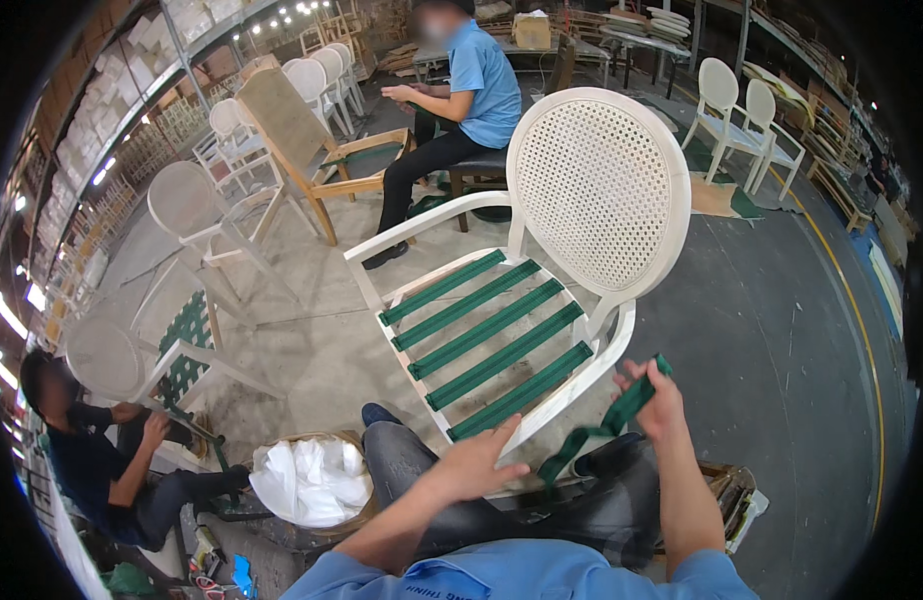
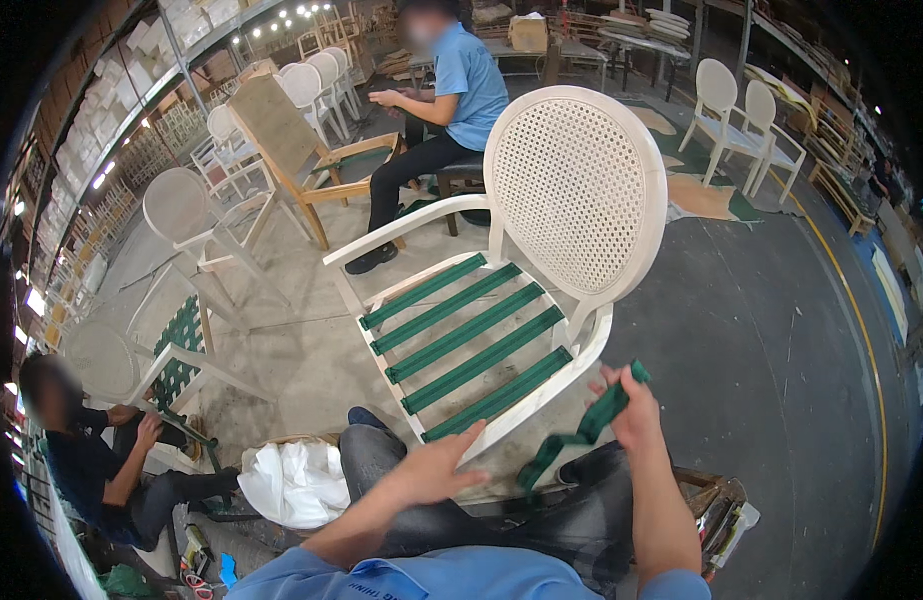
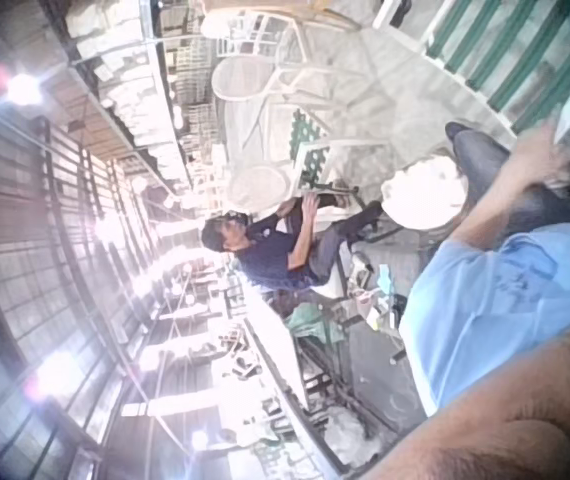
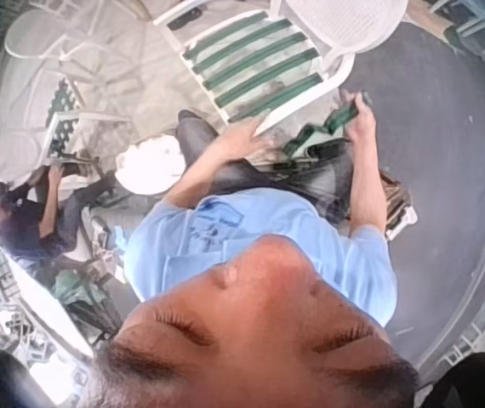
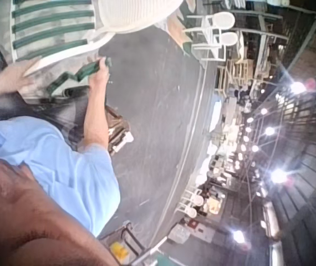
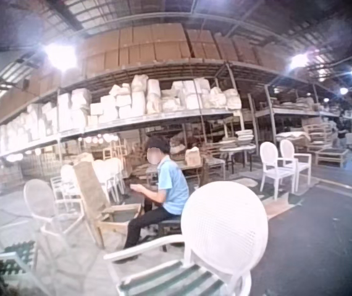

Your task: The person attaches green plastic slats to the seat of a white plastic chair using a pneumatic staple gun. They repeatedly position each slat and secure it with staples.

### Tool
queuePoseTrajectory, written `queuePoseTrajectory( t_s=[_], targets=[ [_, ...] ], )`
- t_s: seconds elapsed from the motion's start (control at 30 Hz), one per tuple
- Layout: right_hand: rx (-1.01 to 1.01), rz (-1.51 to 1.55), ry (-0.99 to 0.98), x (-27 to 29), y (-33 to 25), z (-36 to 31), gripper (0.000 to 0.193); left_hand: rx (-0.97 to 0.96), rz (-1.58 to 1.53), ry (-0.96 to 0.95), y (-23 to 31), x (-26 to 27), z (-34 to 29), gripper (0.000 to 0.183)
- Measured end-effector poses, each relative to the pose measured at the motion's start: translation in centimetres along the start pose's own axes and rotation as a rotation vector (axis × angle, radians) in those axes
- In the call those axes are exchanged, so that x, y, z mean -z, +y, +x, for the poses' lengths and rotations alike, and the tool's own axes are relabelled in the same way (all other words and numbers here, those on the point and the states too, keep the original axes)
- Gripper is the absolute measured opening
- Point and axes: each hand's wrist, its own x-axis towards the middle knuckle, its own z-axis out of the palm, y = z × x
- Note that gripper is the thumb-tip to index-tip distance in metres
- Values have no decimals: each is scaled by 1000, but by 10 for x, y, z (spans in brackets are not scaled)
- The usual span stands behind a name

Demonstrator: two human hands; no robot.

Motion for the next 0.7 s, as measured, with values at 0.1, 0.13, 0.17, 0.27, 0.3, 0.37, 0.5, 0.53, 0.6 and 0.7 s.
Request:
queuePoseTrajectory(
  t_s=[0.1,0.13,0.17,0.27,0.3,0.37,0.5,0.53,0.6,0.7],
  targets=[
    [62,79,-70,-15,-10,50,25,85,170,241,24,-19,-3,66],
    [77,124,-103,-22,-5,63,25,62,145,333,12,-26,1,63],
    [69,140,-56,-25,0,70,24,35,119,418,2,-33,4,60],
    [84,184,57,-35,4,76,22,-40,124,458,-9,-38,8,52],
    [104,200,73,-34,7,73,21,-46,152,442,-11,-36,6,52],
    [141,249,187,-31,8,65,20,-70,199,409,-13,-33,2,52],
    [117,210,155,-20,38,18,21,-131,171,392,-36,-28,-34,51],
    [105,196,142,-17,43,4,21,-147,158,362,-41,-25,-39,51],
    [97,206,136,-18,47,-20,21,-193,161,321,-46,-14,-47,50],
    [121,235,149,-9,53,-51,22,-276,153,265,-56,-3,-43,49]
  ],
)
